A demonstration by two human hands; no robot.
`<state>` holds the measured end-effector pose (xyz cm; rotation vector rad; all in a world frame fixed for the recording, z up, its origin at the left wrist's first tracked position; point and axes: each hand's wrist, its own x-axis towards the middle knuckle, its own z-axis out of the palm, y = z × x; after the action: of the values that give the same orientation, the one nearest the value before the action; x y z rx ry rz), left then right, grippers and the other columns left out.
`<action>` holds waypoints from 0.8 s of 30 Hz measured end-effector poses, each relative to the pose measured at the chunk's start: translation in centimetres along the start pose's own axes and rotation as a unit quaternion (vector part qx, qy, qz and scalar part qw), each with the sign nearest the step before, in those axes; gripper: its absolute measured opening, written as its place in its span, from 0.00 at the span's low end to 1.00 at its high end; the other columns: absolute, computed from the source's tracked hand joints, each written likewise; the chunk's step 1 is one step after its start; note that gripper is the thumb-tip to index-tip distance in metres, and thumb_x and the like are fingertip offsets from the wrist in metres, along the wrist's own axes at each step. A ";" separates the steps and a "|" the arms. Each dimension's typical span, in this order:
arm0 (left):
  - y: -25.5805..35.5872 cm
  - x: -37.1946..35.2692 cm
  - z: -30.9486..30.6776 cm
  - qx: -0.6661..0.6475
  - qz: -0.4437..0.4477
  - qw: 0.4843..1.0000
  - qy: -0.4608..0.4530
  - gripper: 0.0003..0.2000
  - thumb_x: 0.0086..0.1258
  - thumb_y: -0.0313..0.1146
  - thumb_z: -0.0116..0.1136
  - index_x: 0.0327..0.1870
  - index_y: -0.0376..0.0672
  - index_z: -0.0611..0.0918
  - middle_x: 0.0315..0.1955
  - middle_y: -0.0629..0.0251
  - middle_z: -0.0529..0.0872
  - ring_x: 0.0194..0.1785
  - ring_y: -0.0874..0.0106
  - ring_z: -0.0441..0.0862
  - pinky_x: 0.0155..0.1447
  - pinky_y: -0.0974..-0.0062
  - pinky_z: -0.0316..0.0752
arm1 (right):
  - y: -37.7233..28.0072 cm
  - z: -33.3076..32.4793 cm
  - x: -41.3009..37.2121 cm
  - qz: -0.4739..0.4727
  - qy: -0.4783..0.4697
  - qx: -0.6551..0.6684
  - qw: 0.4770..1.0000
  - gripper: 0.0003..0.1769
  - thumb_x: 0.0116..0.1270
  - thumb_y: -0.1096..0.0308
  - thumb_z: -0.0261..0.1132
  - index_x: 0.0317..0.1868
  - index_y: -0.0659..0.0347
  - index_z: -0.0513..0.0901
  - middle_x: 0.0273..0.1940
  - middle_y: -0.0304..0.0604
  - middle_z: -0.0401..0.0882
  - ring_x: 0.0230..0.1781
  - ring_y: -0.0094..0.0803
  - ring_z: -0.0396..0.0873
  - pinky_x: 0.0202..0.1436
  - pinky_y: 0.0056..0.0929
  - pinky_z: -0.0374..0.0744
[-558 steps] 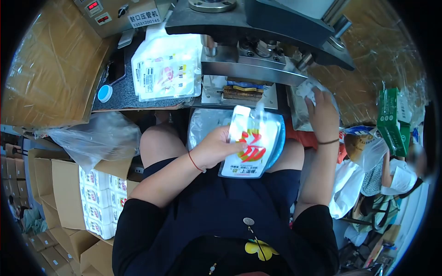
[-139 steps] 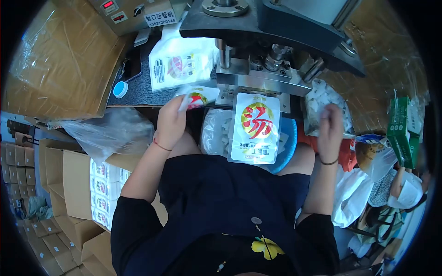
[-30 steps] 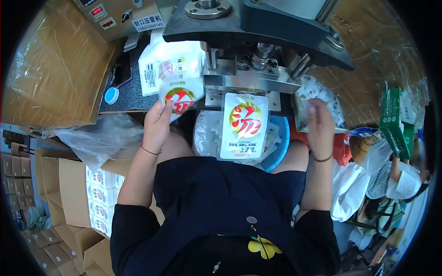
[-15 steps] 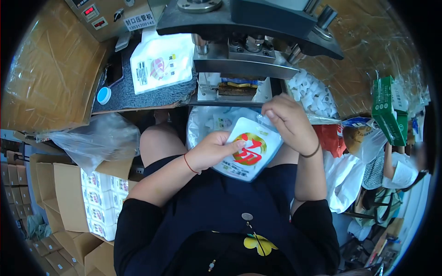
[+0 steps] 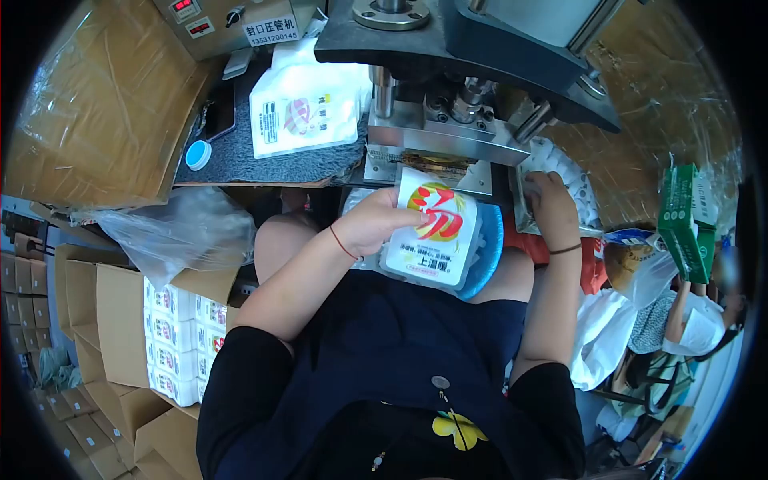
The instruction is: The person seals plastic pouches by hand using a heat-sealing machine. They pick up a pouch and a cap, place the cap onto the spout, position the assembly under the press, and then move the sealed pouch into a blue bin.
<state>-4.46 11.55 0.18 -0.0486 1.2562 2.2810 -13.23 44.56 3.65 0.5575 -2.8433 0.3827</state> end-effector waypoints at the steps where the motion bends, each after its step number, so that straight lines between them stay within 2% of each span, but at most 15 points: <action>1: -0.3 -0.2 0.0 -0.002 -0.011 1.000 0.006 0.17 0.75 0.28 0.64 0.61 0.33 0.81 0.53 0.58 0.89 0.54 0.70 0.88 0.62 0.68 0.82 | 0.1 0.1 -0.1 -0.002 0.011 0.010 1.000 0.13 0.67 0.71 0.66 0.52 0.55 0.83 0.47 0.51 0.81 0.43 0.55 0.83 0.46 0.48 0.82; 4: -2.4 -1.2 -0.2 0.003 -0.029 0.999 0.020 0.16 0.79 0.34 0.59 0.60 0.34 0.81 0.53 0.60 0.89 0.52 0.72 0.87 0.59 0.71 0.82 | 0.3 0.3 -0.5 0.007 0.048 0.017 0.999 0.12 0.68 0.71 0.65 0.51 0.57 0.83 0.47 0.51 0.81 0.44 0.54 0.82 0.46 0.48 0.82; 7: -6.1 -1.2 -3.2 0.145 -0.008 0.987 0.066 0.16 0.80 0.37 0.59 0.60 0.34 0.82 0.51 0.61 0.90 0.51 0.74 0.87 0.57 0.72 0.82 | -0.1 0.9 -0.5 0.018 0.088 -0.003 0.996 0.12 0.68 0.71 0.65 0.52 0.59 0.82 0.46 0.53 0.81 0.45 0.54 0.82 0.45 0.48 0.81; 8: -7.3 -1.2 -3.9 0.242 -0.002 0.962 0.126 0.11 0.77 0.31 0.57 0.52 0.35 0.84 0.44 0.56 0.91 0.46 0.66 0.90 0.51 0.66 0.83 | 0.1 1.2 -0.5 0.009 0.104 -0.001 0.995 0.13 0.69 0.70 0.65 0.53 0.59 0.82 0.46 0.53 0.81 0.44 0.55 0.82 0.45 0.48 0.81; 9: -7.1 -1.4 -3.9 0.400 0.017 0.903 0.157 0.09 0.75 0.30 0.57 0.49 0.35 0.84 0.42 0.53 0.90 0.44 0.62 0.89 0.50 0.63 0.82 | -0.1 1.2 -0.6 0.000 0.118 0.000 0.993 0.14 0.69 0.70 0.65 0.53 0.60 0.81 0.45 0.53 0.82 0.44 0.55 0.82 0.45 0.48 0.81; 10: -6.6 -1.8 -4.0 0.546 0.035 0.817 0.183 0.08 0.73 0.28 0.56 0.46 0.35 0.83 0.40 0.50 0.90 0.43 0.57 0.89 0.49 0.60 0.81 | -0.4 0.9 -0.8 -0.018 0.149 -0.011 0.989 0.13 0.69 0.70 0.64 0.53 0.61 0.81 0.45 0.54 0.82 0.44 0.55 0.82 0.45 0.48 0.81; 11: -6.4 -2.0 -4.0 0.676 0.054 0.706 0.203 0.06 0.71 0.26 0.56 0.43 0.36 0.83 0.37 0.47 0.89 0.42 0.52 0.88 0.47 0.56 0.81 | -0.6 0.4 -0.9 -0.037 0.180 -0.021 0.983 0.13 0.70 0.70 0.64 0.53 0.61 0.81 0.44 0.54 0.82 0.43 0.55 0.82 0.45 0.47 0.80; 12: -6.7 -2.2 -3.9 0.686 0.120 0.678 0.236 0.03 0.67 0.24 0.54 0.37 0.36 0.80 0.33 0.42 0.84 0.41 0.43 0.83 0.46 0.49 0.78 | -1.1 -0.2 -0.9 -0.057 0.212 -0.032 0.975 0.13 0.70 0.69 0.63 0.53 0.62 0.81 0.43 0.54 0.82 0.43 0.54 0.82 0.45 0.47 0.80; 15: -6.5 -2.8 -4.0 0.639 0.173 0.712 0.233 0.04 0.69 0.26 0.55 0.37 0.36 0.80 0.32 0.44 0.85 0.42 0.42 0.83 0.45 0.48 0.77 | -2.6 -0.8 -2.3 0.038 0.268 0.105 0.957 0.11 0.70 0.71 0.62 0.51 0.64 0.82 0.42 0.55 0.82 0.41 0.53 0.82 0.46 0.45 0.79; 16: -6.8 -2.6 -4.5 0.612 0.179 0.740 0.213 0.08 0.72 0.32 0.62 0.36 0.35 0.81 0.26 0.52 0.85 0.33 0.55 0.86 0.38 0.57 0.77 | -3.3 -1.0 -2.9 0.022 0.237 0.147 0.960 0.10 0.70 0.72 0.62 0.50 0.64 0.82 0.41 0.55 0.82 0.40 0.52 0.82 0.46 0.44 0.79; 18: -6.8 -2.9 -3.9 0.491 0.125 0.843 0.182 0.12 0.73 0.37 0.66 0.35 0.35 0.83 0.23 0.60 0.83 0.28 0.70 0.81 0.34 0.66 0.74 | -4.9 -1.4 -3.9 -0.009 0.174 0.231 0.957 0.09 0.70 0.73 0.61 0.48 0.65 0.82 0.41 0.55 0.81 0.40 0.51 0.82 0.46 0.41 0.79; 19: -5.7 -3.2 -2.7 0.426 0.097 0.885 0.164 0.15 0.73 0.39 0.68 0.34 0.35 0.84 0.21 0.64 0.82 0.26 0.77 0.78 0.32 0.70 0.73 | -5.8 -1.3 -4.1 -0.088 0.131 0.219 0.963 0.07 0.70 0.74 0.62 0.46 0.65 0.82 0.38 0.53 0.81 0.39 0.49 0.82 0.45 0.39 0.79; 20: -4.5 -3.8 -1.2 0.415 0.082 0.892 0.159 0.19 0.71 0.45 0.72 0.33 0.34 0.85 0.20 0.72 0.80 0.27 0.87 0.71 0.31 0.79 0.69 | -7.2 -1.4 -4.1 -0.104 0.075 0.272 0.954 0.07 0.69 0.74 0.63 0.45 0.65 0.82 0.38 0.53 0.81 0.39 0.49 0.82 0.45 0.39 0.79; 21: -4.7 -3.7 -1.1 0.407 0.076 0.900 0.138 0.19 0.71 0.44 0.72 0.34 0.34 0.86 0.21 0.71 0.81 0.28 0.86 0.72 0.32 0.79 0.70 | -8.8 -1.7 -4.0 -0.120 0.019 0.323 0.939 0.06 0.69 0.74 0.63 0.45 0.65 0.82 0.37 0.52 0.81 0.38 0.48 0.82 0.45 0.39 0.79; 24: -4.7 -3.7 0.3 0.357 0.077 0.927 0.080 0.17 0.73 0.43 0.71 0.41 0.34 0.88 0.26 0.69 0.87 0.31 0.85 0.77 0.36 0.80 0.74 | -11.7 -2.7 -3.6 -0.052 0.056 0.436 0.897 0.05 0.68 0.74 0.66 0.43 0.64 0.82 0.36 0.49 0.81 0.37 0.47 0.82 0.46 0.41 0.78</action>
<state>1.00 12.22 -2.23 0.1341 2.1693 1.8268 -4.95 36.09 7.74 0.7807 -2.3823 1.6289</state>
